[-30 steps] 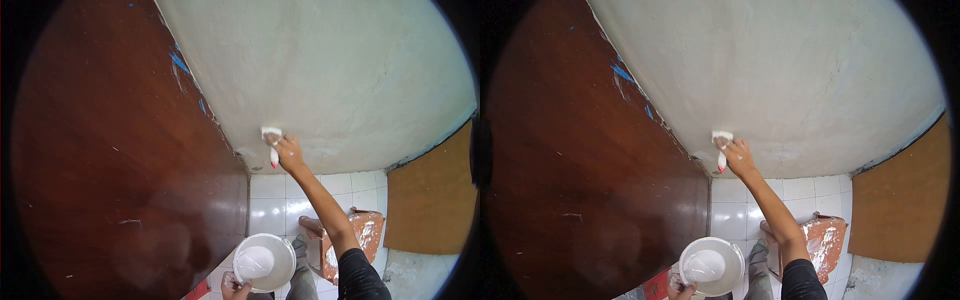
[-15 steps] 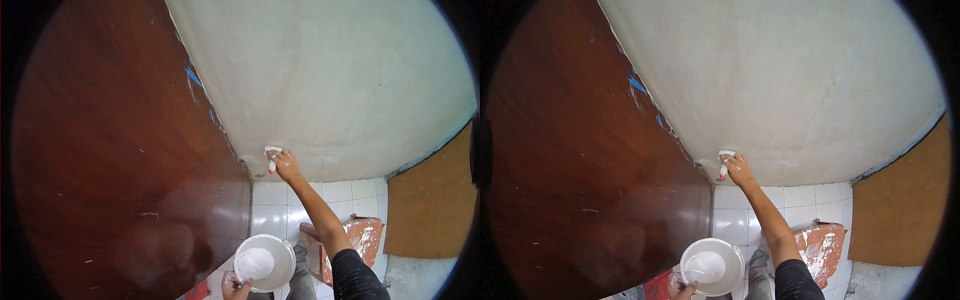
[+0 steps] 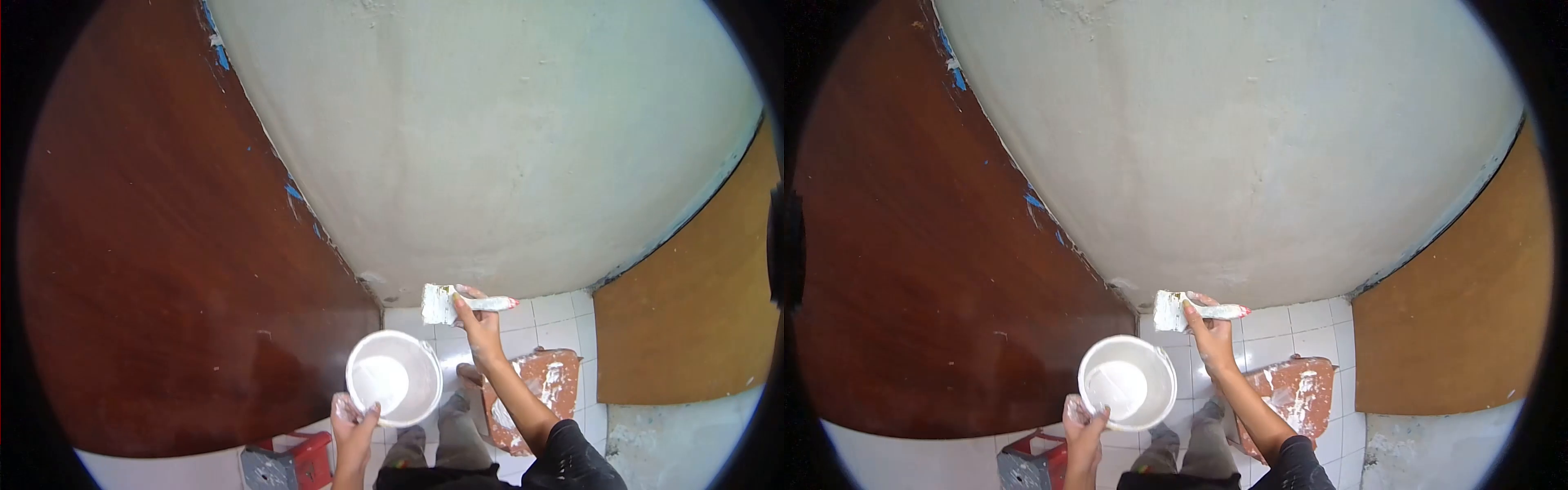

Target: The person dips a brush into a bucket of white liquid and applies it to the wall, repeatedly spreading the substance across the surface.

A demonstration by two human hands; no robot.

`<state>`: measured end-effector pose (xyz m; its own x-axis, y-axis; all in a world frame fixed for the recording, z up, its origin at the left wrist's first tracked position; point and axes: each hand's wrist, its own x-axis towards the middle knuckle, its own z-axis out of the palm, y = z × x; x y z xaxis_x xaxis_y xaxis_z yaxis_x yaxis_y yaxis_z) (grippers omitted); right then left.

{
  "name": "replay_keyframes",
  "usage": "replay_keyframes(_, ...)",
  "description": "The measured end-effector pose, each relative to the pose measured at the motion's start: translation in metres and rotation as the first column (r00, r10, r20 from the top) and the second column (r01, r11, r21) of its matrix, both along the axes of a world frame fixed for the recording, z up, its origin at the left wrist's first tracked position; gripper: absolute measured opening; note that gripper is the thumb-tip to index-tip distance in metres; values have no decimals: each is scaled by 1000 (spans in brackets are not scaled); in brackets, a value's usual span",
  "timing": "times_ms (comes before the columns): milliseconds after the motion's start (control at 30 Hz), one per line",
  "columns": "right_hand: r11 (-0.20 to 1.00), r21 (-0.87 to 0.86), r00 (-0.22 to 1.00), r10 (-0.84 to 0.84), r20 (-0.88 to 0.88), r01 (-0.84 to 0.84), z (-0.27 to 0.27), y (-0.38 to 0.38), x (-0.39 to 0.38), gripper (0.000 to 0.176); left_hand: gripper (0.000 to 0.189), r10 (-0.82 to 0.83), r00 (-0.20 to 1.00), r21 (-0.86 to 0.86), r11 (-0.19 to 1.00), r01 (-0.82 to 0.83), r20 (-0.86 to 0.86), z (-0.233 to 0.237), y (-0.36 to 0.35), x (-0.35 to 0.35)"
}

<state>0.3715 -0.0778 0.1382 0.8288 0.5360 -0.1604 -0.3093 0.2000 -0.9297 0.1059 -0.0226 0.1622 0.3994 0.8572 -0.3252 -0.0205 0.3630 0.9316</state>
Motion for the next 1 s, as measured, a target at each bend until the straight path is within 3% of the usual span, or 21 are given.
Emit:
replay_keyframes(133,995,91,999,42,9,-42,41,-54,-10,37,30,-85,995,86,992,88,-43,25,-6,18)
replay_keyframes(300,999,10,982,33,188,-35,65,-88,-10,31,32,-177,981,174,972,161,81,48,-12,62)
replay_keyframes(433,975,-221,926,92,366,-10,82,-105,-7,28,34,-223,972,198,959,205,71,70,-34,86)
replay_keyframes(533,898,-441,798,263,542,3,90,-113,-1,30,37,-261,962,242,941,235,80,70,-51,96)
replay_keyframes(667,803,-594,768,351,535,47,84,-110,3,32,39,-288,950,213,942,258,122,73,-66,105)
replay_keyframes(767,751,-643,630,428,648,151,97,-108,5,38,39,-313,943,225,933,283,112,75,-77,108)
replay_keyframes(867,716,-674,609,456,649,181,98,-104,5,38,39,-333,940,240,921,307,75,73,-77,111)
replay_keyframes(967,778,-564,565,343,751,277,88,-103,8,33,39,-349,937,235,914,331,36,69,-68,112)
replay_keyframes(1000,767,-579,603,331,726,277,87,-104,9,31,38,-357,934,233,911,341,28,67,-63,113)
